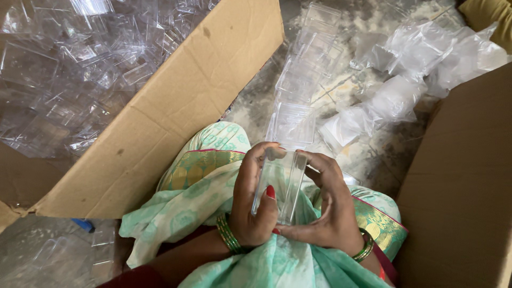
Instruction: The person sits on the floor between cardboard boxes and assembles clear plastic containers, fitting lids onto bases one at a time and stacking the finished containers on the floor beside them. They repeatedly reach into a box of loose container parts and pass finished stacks toward another worker.
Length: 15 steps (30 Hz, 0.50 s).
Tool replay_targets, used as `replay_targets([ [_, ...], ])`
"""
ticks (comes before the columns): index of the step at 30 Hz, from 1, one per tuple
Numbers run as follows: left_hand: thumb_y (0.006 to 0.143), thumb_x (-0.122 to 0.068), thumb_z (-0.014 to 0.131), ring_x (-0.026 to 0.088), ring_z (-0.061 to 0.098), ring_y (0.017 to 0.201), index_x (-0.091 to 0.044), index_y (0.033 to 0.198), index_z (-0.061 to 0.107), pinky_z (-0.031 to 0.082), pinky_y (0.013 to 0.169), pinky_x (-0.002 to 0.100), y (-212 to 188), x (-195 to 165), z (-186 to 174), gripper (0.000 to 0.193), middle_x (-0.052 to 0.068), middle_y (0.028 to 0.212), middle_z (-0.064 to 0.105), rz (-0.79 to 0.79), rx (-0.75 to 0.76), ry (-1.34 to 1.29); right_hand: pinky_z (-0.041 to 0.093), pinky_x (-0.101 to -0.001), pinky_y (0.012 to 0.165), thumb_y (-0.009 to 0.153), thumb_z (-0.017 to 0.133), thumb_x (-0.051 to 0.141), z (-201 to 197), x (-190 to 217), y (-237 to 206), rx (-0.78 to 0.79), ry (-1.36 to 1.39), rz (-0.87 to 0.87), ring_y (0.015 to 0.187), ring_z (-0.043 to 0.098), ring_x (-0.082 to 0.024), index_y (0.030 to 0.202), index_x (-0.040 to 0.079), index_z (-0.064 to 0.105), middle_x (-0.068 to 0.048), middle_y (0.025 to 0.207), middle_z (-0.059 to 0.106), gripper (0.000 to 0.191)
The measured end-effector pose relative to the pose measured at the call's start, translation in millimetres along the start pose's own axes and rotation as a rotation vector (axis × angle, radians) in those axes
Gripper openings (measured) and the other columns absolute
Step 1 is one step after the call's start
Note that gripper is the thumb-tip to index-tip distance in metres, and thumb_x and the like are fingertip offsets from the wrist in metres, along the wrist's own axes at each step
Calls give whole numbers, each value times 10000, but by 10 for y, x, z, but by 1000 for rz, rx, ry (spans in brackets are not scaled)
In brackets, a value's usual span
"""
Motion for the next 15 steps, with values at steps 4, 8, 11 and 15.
replay_targets([
  [4, 920, -181, 452, 290, 490, 1407, 82, 1520, 333, 339, 1291, 427, -5, 24, -4, 665, 207, 1438, 493, 19, -19, 21, 375, -471, 1251, 546, 991, 133, 11, 3, -4, 9, 85, 39, 1464, 457, -288, 1516, -5, 435, -143, 1488, 442, 1126],
  [8, 931, -206, 451, 294, 482, 1418, 86, 1522, 326, 338, 1297, 430, -12, 40, -6, 672, 211, 1455, 480, 16, -23, 25, 353, -479, 1248, 556, 983, 109, 14, 5, 1, 18, 128, 79, 1471, 442, -290, 1517, -7, 428, -143, 1502, 432, 1116],
  [11, 973, -248, 463, 296, 487, 1412, 86, 1521, 326, 344, 1294, 429, -20, 46, 0, 656, 210, 1451, 484, 32, -30, 42, 357, -484, 1264, 572, 985, 110, 19, 6, 5, 25, 126, 59, 1472, 452, -291, 1528, -5, 421, -144, 1493, 440, 1115],
  [15, 1005, -286, 453, 298, 507, 1403, 88, 1524, 330, 368, 1272, 426, -20, 54, 3, 651, 210, 1454, 497, 17, -41, 45, 360, -489, 1258, 566, 981, 111, 13, 0, 5, 19, 91, 46, 1469, 454, -293, 1516, -8, 429, -147, 1490, 445, 1105],
])
Point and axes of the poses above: each hand's wrist, its own y-axis towards the middle knuckle, its own z-axis out of the palm, x = y × z, the point moved 2 cm from there along y, towards the middle knuckle
